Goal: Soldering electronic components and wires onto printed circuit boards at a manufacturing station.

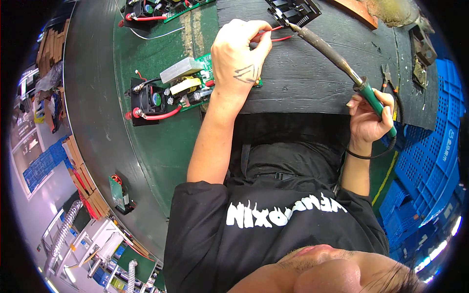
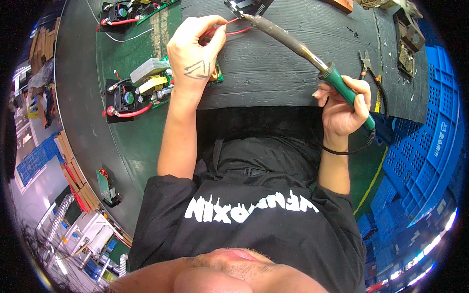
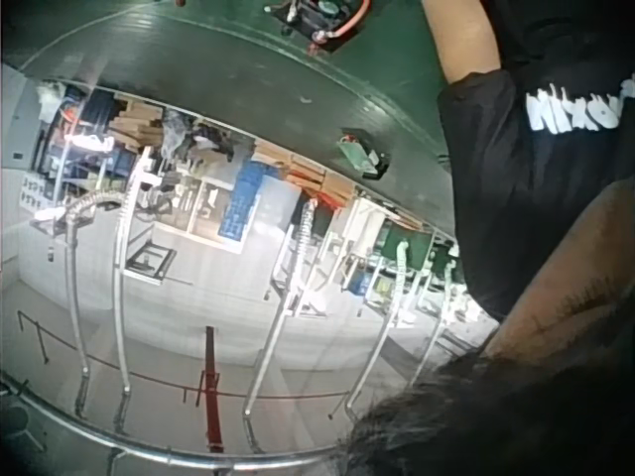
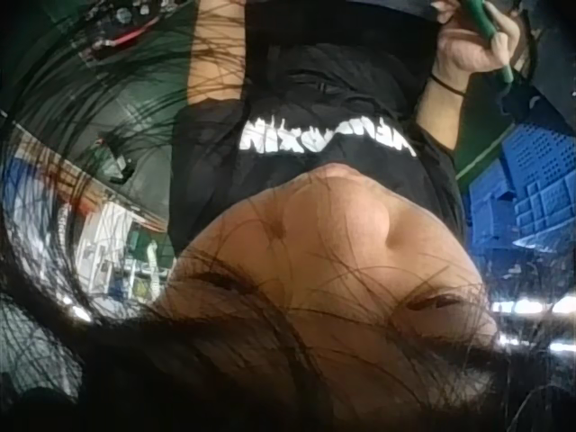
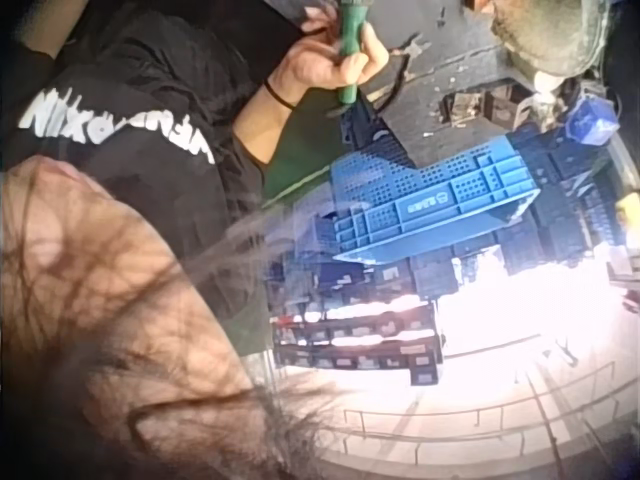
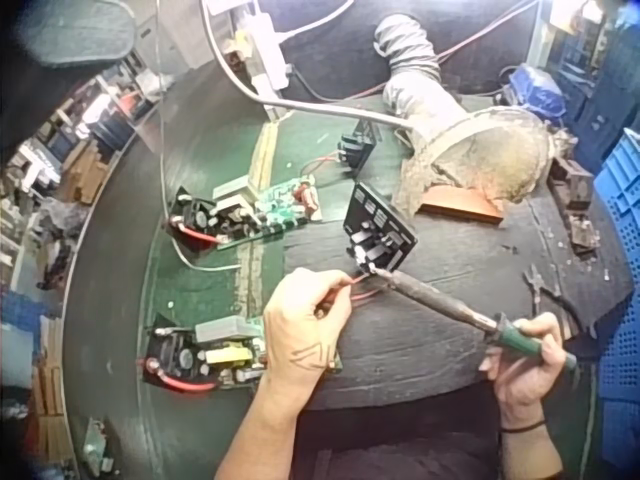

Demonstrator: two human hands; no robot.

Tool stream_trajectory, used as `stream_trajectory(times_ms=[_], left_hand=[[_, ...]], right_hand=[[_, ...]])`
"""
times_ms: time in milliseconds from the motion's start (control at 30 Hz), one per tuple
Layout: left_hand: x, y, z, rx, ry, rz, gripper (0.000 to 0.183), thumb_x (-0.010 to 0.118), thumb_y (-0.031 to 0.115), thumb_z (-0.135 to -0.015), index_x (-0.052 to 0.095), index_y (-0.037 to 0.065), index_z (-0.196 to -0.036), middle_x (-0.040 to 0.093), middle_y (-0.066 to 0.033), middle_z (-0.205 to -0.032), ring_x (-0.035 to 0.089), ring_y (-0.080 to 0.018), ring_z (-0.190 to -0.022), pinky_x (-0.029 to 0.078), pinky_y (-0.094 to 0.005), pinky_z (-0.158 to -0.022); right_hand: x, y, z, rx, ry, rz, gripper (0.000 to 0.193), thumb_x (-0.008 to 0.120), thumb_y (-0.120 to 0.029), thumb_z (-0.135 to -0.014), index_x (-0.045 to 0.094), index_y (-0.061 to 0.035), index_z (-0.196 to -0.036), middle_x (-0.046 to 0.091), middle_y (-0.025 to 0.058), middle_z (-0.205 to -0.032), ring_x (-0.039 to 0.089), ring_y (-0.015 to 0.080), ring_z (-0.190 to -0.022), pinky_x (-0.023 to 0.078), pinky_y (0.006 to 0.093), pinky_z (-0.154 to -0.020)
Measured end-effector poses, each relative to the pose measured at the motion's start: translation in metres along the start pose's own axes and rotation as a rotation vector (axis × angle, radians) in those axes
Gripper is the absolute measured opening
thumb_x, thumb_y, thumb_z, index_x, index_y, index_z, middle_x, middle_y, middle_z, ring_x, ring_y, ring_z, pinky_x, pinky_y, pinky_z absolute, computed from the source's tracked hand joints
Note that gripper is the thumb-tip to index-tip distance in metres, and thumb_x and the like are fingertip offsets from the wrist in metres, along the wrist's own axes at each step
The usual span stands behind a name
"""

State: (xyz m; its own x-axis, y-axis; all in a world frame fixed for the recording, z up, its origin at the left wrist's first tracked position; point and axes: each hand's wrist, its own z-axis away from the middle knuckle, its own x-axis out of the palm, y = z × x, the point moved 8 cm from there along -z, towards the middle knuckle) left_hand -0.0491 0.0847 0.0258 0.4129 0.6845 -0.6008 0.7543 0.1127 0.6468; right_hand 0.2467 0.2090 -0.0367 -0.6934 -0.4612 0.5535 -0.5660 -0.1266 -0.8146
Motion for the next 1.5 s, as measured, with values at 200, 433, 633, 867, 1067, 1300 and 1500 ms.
stream_trajectory(times_ms=[200, 433, 633, 867, 1067, 1300, 1500], left_hand=[[0.0, -0.001, 0.0, -0.031, 0.012, 0.047, 0.012, 0.079, 0.008, -0.083, 0.078, 0.007, -0.095, 0.07, -0.0065, -0.081, 0.067, -0.0215, -0.075, 0.052, -0.0335, -0.072], [-0.002, 0.002, -0.001, 0.072, 0.054, -0.03, 0.012, 0.079, 0.006, -0.083, 0.079, 0.006, -0.094, 0.071, -0.0078, -0.081, 0.069, -0.0218, -0.074, 0.055, -0.0327, -0.068], [-0.056, 0.038, 0.008, 0.095, 0.086, -0.22, 0.023, 0.079, 0.018, -0.082, 0.076, 0.009, -0.102, 0.071, -0.0076, -0.103, 0.067, -0.0299, -0.094, 0.054, -0.0414, -0.087], [-0.279, 0.035, 0.126, -0.112, 0.427, -0.812, 0.021, 0.068, 0.001, -0.087, 0.079, 0.007, -0.105, 0.076, -0.0082, -0.104, 0.072, -0.0237, -0.092, 0.057, -0.0338, -0.086], [-0.522, -0.106, 0.363, -1.114, 0.742, -1.085, 0.035, 0.071, 0.025, -0.093, 0.071, 0.001, -0.119, 0.073, -0.0126, -0.107, 0.07, -0.0248, -0.097, 0.057, -0.0355, -0.082], [-0.579, -0.23, 0.63, -1.077, 1.61, 0.599, 0.038, 0.054, 0.035, -0.104, 0.062, 0.004, -0.124, 0.069, -0.0134, -0.11, 0.067, -0.028, -0.094, 0.062, -0.0402, -0.085], [-0.599, -0.227, 0.656, -1.23, 1.158, -0.07, 0.008, 0.052, 0.007, -0.097, 0.056, 0.011, -0.103, 0.046, 0.0026, -0.081, 0.042, -0.0102, -0.068, 0.038, -0.0231, -0.057]], right_hand=[[0.0, -0.001, 0.0, 0.0, 0.021, 0.013, 0.047, 0.041, -0.037, -0.103, 0.06, 0.0023, -0.12, 0.072, 0.0319, -0.091, 0.07, 0.0376, -0.064, 0.056, 0.0382, -0.055], [-0.021, 0.003, 0.004, 0.034, 0.091, -0.029, 0.043, 0.052, -0.037, -0.101, 0.061, 0.0015, -0.118, 0.073, 0.0274, -0.105, 0.072, 0.0391, -0.07, 0.058, 0.0397, -0.053], [-0.031, 0.007, -0.008, 0.091, -0.05, -0.22, 0.043, 0.056, -0.035, -0.099, 0.065, -0.0035, -0.127, 0.073, 0.0227, -0.116, 0.072, 0.0356, -0.094, 0.059, 0.0446, -0.072], [-0.045, 0.008, -0.017, 0.127, -0.073, -0.188, 0.043, 0.055, -0.036, -0.1, 0.069, -0.0018, -0.121, 0.074, 0.0246, -0.117, 0.072, 0.0333, -0.094, 0.054, 0.0396, -0.07], [-0.057, 0.009, -0.019, 0.104, 0.013, -0.201, 0.043, 0.056, -0.036, -0.099, 0.071, -0.0006, -0.119, 0.074, 0.0234, -0.115, 0.071, 0.0313, -0.093, 0.052, 0.0376, -0.068], [-0.049, 0.009, -0.016, 0.14, 0.044, -0.161, 0.041, 0.058, -0.036, -0.099, 0.068, -0.0026, -0.121, 0.074, 0.0241, -0.113, 0.073, 0.0316, -0.087, 0.058, 0.0372, -0.067], [-0.042, 0.009, -0.008, 0.105, 0.059, -0.078, 0.046, 0.052, -0.042, -0.101, 0.065, -0.0038, -0.123, 0.074, 0.02, -0.11, 0.07, 0.0296, -0.081, 0.054, 0.0338, -0.059]])
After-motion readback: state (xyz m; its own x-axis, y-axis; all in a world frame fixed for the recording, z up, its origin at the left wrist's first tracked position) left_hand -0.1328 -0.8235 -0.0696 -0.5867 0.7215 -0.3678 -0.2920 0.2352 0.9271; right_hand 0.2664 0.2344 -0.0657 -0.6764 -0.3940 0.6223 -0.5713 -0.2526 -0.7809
